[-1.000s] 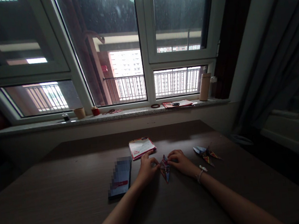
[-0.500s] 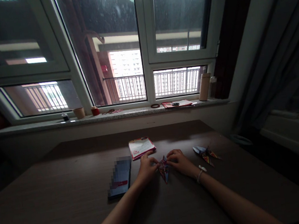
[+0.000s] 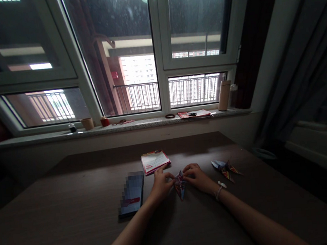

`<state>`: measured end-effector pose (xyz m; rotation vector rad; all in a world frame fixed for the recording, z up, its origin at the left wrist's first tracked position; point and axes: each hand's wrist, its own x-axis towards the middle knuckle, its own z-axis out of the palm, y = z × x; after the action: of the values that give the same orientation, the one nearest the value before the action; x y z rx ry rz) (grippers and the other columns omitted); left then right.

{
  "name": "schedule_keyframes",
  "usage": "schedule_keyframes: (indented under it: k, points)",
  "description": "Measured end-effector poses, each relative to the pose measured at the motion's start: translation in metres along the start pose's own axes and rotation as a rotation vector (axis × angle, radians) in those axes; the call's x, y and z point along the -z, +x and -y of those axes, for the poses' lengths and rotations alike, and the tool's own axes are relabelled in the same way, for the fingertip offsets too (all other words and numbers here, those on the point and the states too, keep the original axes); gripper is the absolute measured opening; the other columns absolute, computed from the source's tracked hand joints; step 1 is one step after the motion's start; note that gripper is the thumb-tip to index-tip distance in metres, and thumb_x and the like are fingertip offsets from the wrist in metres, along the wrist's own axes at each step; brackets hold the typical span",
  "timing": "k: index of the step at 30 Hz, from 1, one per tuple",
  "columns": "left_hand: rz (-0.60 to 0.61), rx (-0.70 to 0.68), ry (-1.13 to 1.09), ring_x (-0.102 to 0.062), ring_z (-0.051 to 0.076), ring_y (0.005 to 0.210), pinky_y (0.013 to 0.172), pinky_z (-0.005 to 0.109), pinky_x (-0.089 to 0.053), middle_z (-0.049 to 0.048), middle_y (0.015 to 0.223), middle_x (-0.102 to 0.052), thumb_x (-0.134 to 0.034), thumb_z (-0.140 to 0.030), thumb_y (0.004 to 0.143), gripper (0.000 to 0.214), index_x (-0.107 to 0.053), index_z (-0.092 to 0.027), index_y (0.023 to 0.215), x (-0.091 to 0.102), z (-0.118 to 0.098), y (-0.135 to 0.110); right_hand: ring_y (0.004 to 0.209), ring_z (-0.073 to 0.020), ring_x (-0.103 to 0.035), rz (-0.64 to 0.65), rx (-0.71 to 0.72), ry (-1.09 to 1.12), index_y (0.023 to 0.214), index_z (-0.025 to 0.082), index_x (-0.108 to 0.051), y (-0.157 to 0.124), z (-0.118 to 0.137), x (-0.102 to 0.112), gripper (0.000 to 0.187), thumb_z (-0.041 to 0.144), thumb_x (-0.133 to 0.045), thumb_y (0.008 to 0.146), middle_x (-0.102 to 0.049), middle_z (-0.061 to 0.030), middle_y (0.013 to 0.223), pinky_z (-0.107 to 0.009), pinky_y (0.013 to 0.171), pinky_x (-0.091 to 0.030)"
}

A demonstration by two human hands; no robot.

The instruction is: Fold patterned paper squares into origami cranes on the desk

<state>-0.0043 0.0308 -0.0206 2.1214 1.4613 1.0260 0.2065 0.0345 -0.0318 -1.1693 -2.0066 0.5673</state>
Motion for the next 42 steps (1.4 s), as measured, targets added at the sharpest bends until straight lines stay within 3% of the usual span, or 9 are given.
schedule_keyframes:
  k: [6, 17, 24, 31, 42]
  points:
    - [0.007, -0.001, -0.059, -0.046, 0.03, 0.13, 0.112, 0.049, -0.034, 0.0093, 0.136, -0.057, -0.074, -0.017, 0.075, 0.007, -0.077, -0.022, 0.077, -0.001, 0.0027, 0.0004, 0.109, -0.0234, -0.052, -0.005, -0.002, -0.012, 0.085, 0.023, -0.078, 0.0, -0.0014, -0.0006, 0.01, 0.029, -0.07, 0.083, -0.065, -0.0063, 0.104, -0.037, 0.1, -0.038]
    - [0.001, 0.107, -0.116, -0.049, 0.031, 0.128, 0.112, 0.047, -0.035, 0.0095, 0.134, -0.059, -0.08, -0.014, 0.066, 0.007, -0.075, -0.019, 0.065, 0.0008, 0.0013, 0.0028, 0.111, -0.0235, -0.05, 0.016, 0.02, 0.012, 0.081, 0.024, -0.077, -0.0017, 0.0073, 0.0024, 0.011, 0.031, -0.069, 0.084, -0.064, -0.0062, 0.106, -0.038, 0.102, -0.038]
    - [0.036, 0.063, -0.096, -0.046, 0.032, 0.131, 0.113, 0.048, -0.033, 0.0074, 0.138, -0.057, -0.081, -0.016, 0.065, 0.007, -0.077, -0.021, 0.065, -0.0007, 0.0004, 0.0007, 0.107, -0.0226, -0.053, -0.053, 0.035, 0.068, 0.083, 0.022, -0.075, 0.0013, 0.0061, 0.0026, 0.014, 0.035, -0.07, 0.082, -0.066, -0.006, 0.101, -0.037, 0.099, -0.039]
    - [0.038, 0.026, -0.101, -0.049, 0.032, 0.128, 0.113, 0.049, -0.033, 0.008, 0.136, -0.06, -0.078, -0.026, 0.072, 0.005, -0.08, -0.024, 0.076, -0.0034, 0.0061, 0.003, 0.107, -0.0229, -0.053, -0.055, 0.045, 0.062, 0.083, 0.023, -0.075, 0.0008, 0.0044, 0.004, 0.017, 0.039, -0.069, 0.083, -0.065, -0.0061, 0.101, -0.037, 0.099, -0.038]
    - [0.008, 0.056, -0.102, -0.05, 0.031, 0.128, 0.111, 0.048, -0.035, 0.0082, 0.133, -0.061, -0.076, -0.027, 0.072, 0.007, -0.078, -0.022, 0.068, -0.0027, 0.0024, 0.0019, 0.109, -0.023, -0.052, -0.02, 0.048, 0.065, 0.084, 0.023, -0.076, 0.0, 0.0069, 0.0045, 0.016, 0.038, -0.07, 0.083, -0.065, -0.0065, 0.104, -0.038, 0.1, -0.039]
